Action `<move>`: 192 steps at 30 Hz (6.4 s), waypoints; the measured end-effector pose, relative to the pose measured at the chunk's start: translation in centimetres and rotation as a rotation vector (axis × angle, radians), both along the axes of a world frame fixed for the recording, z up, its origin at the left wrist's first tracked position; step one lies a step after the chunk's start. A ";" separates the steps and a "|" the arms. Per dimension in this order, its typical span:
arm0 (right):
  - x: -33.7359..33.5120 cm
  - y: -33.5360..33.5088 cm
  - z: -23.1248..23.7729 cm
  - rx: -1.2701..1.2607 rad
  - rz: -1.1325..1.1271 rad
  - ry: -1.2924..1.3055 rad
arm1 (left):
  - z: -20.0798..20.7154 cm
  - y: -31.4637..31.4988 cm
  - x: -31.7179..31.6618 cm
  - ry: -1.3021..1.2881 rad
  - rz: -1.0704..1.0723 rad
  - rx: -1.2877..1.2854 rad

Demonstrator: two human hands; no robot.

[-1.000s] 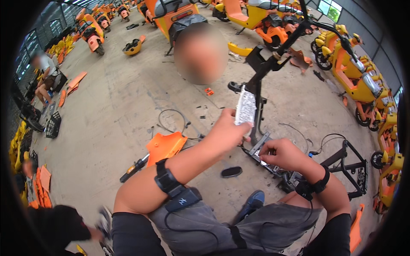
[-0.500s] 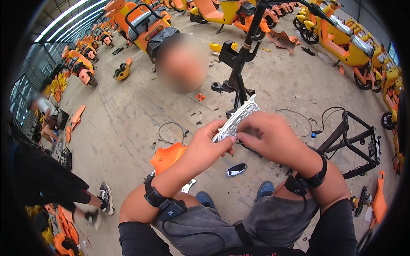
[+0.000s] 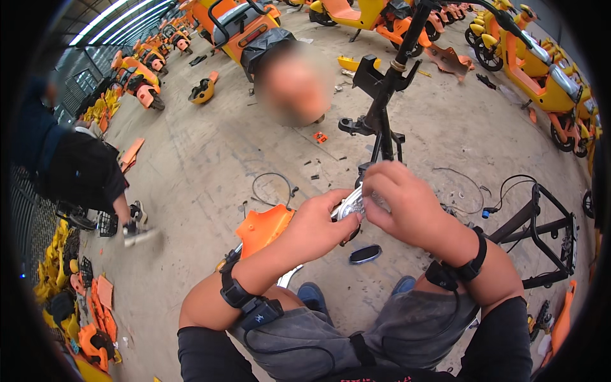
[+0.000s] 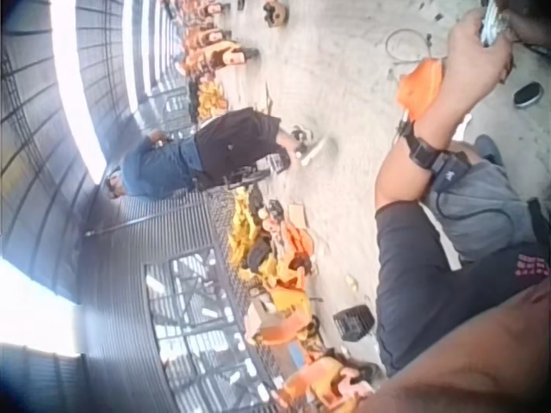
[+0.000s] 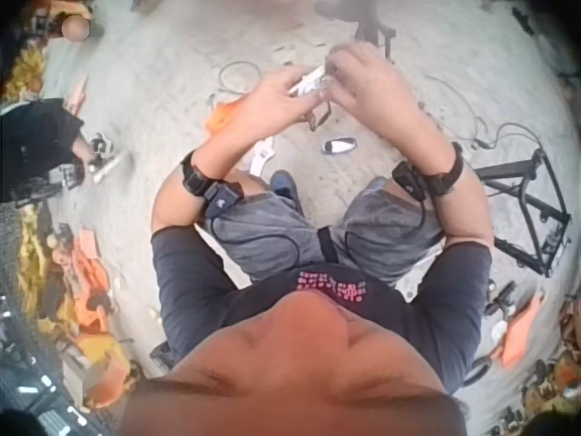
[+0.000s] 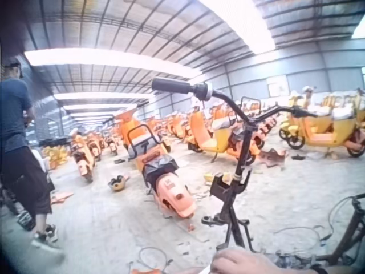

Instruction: The person assembles a scooter digital display unit by hand, using a screwdriver to fasten screws into the casing. They then attach a black plastic cover to the display and inspect the assembled unit.

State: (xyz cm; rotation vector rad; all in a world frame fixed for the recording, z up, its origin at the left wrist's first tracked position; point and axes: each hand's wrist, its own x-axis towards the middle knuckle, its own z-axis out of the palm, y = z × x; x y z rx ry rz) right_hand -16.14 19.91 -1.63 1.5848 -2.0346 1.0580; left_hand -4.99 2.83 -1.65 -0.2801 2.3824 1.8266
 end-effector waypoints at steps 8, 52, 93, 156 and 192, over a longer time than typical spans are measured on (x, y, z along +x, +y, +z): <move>-1.7 -1.3 -1.1 0.151 0.037 -0.372 | 2.3 -0.2 1.6 0.059 0.068 -0.024; -4.6 3.7 -2.9 0.243 -0.279 -0.691 | -41.0 -9.9 23.2 -0.707 0.407 -0.669; -1.3 0.0 -3.0 0.319 -0.079 -0.480 | -31.9 3.1 51.4 -0.925 1.325 -0.597; -1.6 -1.8 -2.6 0.408 -0.147 -0.473 | -4.9 -6.4 19.0 0.539 0.826 0.326; -1.8 -1.4 -3.6 0.435 -0.117 -0.409 | -51.1 -8.6 31.5 -0.704 0.743 -0.533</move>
